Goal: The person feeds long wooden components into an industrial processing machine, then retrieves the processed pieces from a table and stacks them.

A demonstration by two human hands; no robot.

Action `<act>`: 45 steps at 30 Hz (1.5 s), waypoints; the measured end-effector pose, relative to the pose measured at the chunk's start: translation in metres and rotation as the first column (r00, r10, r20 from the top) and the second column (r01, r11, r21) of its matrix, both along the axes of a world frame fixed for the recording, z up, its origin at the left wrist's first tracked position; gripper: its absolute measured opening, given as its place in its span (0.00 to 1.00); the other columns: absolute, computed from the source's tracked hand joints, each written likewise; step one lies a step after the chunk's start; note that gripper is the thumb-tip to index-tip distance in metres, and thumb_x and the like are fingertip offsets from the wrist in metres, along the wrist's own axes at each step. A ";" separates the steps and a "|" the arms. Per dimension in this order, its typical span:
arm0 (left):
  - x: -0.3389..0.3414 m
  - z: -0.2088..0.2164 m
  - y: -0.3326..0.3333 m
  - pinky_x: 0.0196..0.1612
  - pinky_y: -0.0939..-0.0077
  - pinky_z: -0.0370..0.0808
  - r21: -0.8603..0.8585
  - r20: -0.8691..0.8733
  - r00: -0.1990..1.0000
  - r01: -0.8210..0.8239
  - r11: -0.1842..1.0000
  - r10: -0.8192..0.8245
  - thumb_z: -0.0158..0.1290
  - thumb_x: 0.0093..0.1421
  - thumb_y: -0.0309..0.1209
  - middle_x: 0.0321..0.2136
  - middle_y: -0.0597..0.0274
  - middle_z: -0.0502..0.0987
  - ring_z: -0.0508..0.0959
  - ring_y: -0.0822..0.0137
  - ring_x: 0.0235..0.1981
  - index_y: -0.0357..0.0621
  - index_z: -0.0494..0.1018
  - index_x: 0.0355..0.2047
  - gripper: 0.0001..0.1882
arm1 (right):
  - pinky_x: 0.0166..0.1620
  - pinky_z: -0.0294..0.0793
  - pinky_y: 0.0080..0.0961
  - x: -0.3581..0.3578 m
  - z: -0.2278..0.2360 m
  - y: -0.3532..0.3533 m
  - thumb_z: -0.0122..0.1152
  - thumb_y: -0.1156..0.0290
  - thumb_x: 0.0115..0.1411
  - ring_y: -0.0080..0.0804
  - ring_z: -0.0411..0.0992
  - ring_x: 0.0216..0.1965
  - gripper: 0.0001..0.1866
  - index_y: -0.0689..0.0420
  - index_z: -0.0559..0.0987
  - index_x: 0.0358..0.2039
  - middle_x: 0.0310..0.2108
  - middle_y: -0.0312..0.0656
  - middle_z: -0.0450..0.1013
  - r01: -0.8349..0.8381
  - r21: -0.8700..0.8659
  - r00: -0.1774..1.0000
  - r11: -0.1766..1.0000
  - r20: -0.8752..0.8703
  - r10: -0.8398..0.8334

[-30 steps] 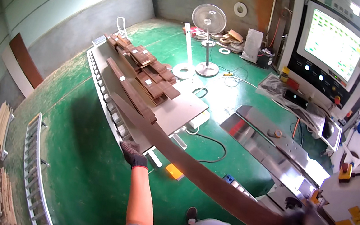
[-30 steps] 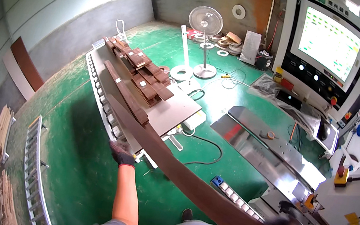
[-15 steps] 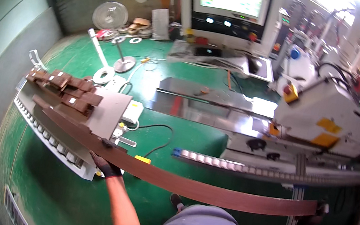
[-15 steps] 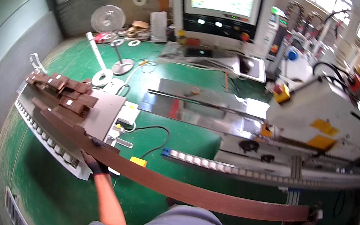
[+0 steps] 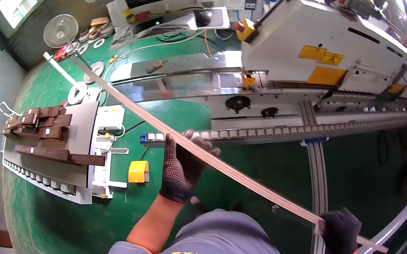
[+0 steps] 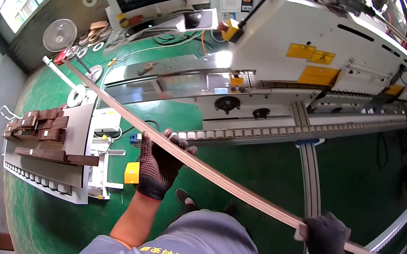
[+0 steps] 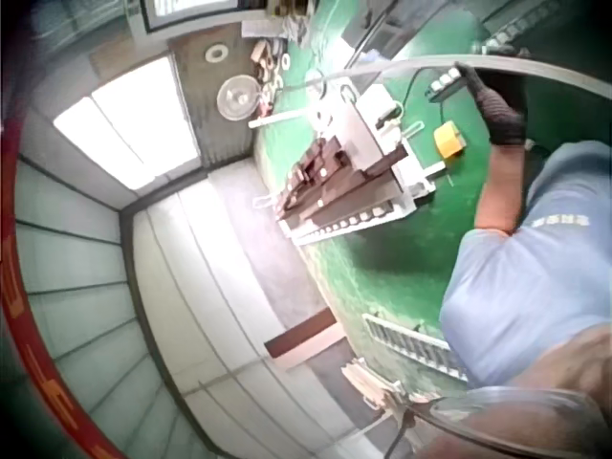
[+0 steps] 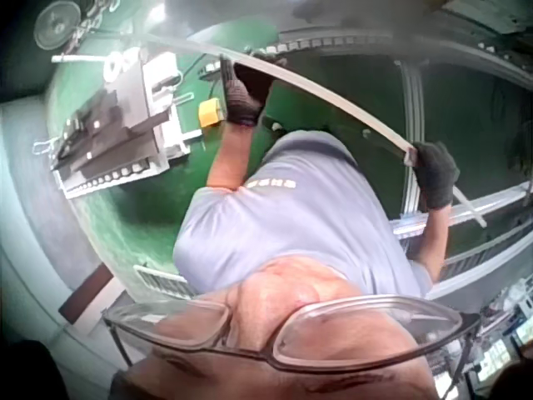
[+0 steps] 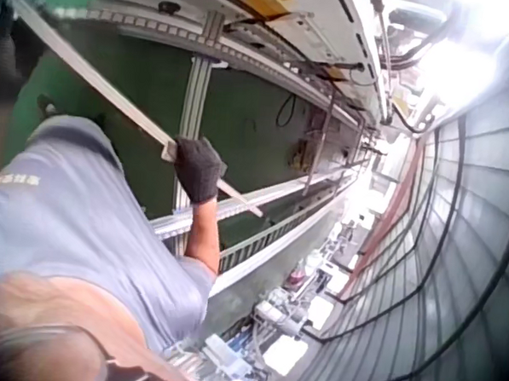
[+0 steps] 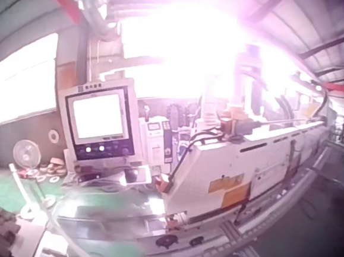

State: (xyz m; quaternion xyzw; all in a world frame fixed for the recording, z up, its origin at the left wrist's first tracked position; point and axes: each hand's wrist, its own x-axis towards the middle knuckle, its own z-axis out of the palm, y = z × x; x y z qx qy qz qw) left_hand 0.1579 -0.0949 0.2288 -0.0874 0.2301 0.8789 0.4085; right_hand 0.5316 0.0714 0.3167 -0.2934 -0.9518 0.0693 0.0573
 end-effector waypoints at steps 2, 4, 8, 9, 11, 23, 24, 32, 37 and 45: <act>-0.028 -0.066 -0.006 0.56 0.50 0.73 -0.037 -0.153 0.988 -0.022 0.999 0.016 0.47 0.68 0.51 0.42 0.53 0.78 0.78 0.54 0.46 0.41 0.71 0.51 0.25 | 0.31 0.73 0.40 0.057 -0.008 0.000 0.71 0.64 0.43 0.47 0.73 0.27 0.08 0.49 0.81 0.25 0.24 0.41 0.75 0.113 -0.115 0.992 0.987 0.073 -0.105; -0.053 -0.081 0.007 0.56 0.53 0.74 -0.155 -0.172 0.985 -0.045 0.987 0.018 0.48 0.68 0.49 0.45 0.56 0.79 0.78 0.56 0.47 0.41 0.71 0.51 0.24 | 0.34 0.74 0.42 0.121 -0.026 0.003 0.71 0.60 0.41 0.51 0.74 0.30 0.12 0.51 0.82 0.26 0.24 0.45 0.76 0.187 -0.269 0.926 0.945 0.370 -0.078; -0.003 -0.126 0.040 0.47 0.55 0.80 -0.564 -0.106 0.874 0.339 0.753 -0.474 0.51 0.68 0.47 0.43 0.54 0.80 0.81 0.57 0.43 0.41 0.73 0.49 0.22 | 0.44 0.77 0.38 0.240 -0.098 -0.033 0.72 0.52 0.41 0.48 0.78 0.39 0.18 0.48 0.85 0.31 0.34 0.48 0.80 0.623 -0.425 0.668 0.657 0.726 -0.164; 0.013 -0.132 0.045 0.45 0.56 0.81 -0.527 -0.106 0.791 0.470 0.708 -0.603 0.52 0.67 0.47 0.42 0.53 0.80 0.82 0.57 0.41 0.38 0.74 0.47 0.23 | 0.46 0.77 0.37 0.262 -0.113 -0.047 0.73 0.51 0.40 0.47 0.78 0.40 0.20 0.47 0.85 0.33 0.34 0.46 0.80 0.594 -0.460 0.668 0.660 0.739 -0.086; 0.037 -0.156 0.055 0.43 0.58 0.82 -0.420 -0.099 0.648 0.661 0.622 -0.756 0.54 0.66 0.48 0.41 0.52 0.80 0.83 0.57 0.39 0.34 0.75 0.46 0.25 | 0.47 0.77 0.35 0.292 -0.141 -0.080 0.72 0.51 0.44 0.45 0.79 0.40 0.20 0.49 0.86 0.35 0.35 0.46 0.81 0.683 -0.492 0.625 0.539 0.776 -0.084; 0.011 -0.209 0.049 0.34 0.68 0.81 -0.546 -0.103 0.414 0.736 0.399 -0.904 0.53 0.66 0.45 0.36 0.53 0.81 0.82 0.63 0.31 0.37 0.73 0.45 0.21 | 0.52 0.73 0.46 -0.110 -0.220 -0.076 0.67 0.39 0.48 0.55 0.73 0.49 0.40 0.58 0.76 0.52 0.49 0.54 0.74 0.093 -0.040 0.995 0.995 0.047 -0.091; 0.004 -0.223 0.047 0.35 0.67 0.80 -0.555 -0.103 0.379 0.746 0.369 -0.920 0.53 0.65 0.46 0.37 0.52 0.81 0.82 0.61 0.31 0.38 0.72 0.47 0.22 | 0.50 0.74 0.45 -0.153 -0.224 -0.077 0.67 0.42 0.49 0.55 0.74 0.47 0.38 0.57 0.76 0.53 0.46 0.55 0.75 0.191 -0.192 0.978 0.963 0.118 -0.170; -0.125 -0.153 0.085 0.36 0.55 0.77 -0.624 -0.768 0.003 -0.229 0.747 -0.640 0.51 0.64 0.38 0.32 0.44 0.79 0.80 0.46 0.34 0.41 0.73 0.43 0.14 | 0.47 0.75 0.46 -0.246 -0.223 -0.066 0.69 0.55 0.47 0.56 0.74 0.43 0.42 0.54 0.68 0.63 0.40 0.56 0.75 0.268 -0.445 0.956 0.854 0.012 -0.293; -0.157 -0.198 0.167 0.39 0.68 0.78 -0.498 -0.584 0.553 0.335 0.800 -0.595 0.55 0.58 0.26 0.39 0.54 0.79 0.81 0.60 0.35 0.45 0.56 0.67 0.36 | 0.44 0.75 0.46 -0.248 -0.219 -0.049 0.68 0.52 0.47 0.54 0.75 0.40 0.42 0.52 0.68 0.63 0.37 0.55 0.76 0.297 -0.433 0.948 0.851 0.031 -0.316; -0.140 -0.200 0.195 0.38 0.72 0.80 -0.496 -0.533 0.596 0.354 0.793 -0.600 0.55 0.58 0.20 0.42 0.58 0.78 0.79 0.69 0.39 0.49 0.43 0.73 0.47 | 0.41 0.75 0.45 -0.229 -0.234 -0.033 0.70 0.53 0.46 0.50 0.75 0.37 0.36 0.52 0.75 0.57 0.33 0.51 0.75 0.373 -0.383 0.928 0.845 0.177 -0.329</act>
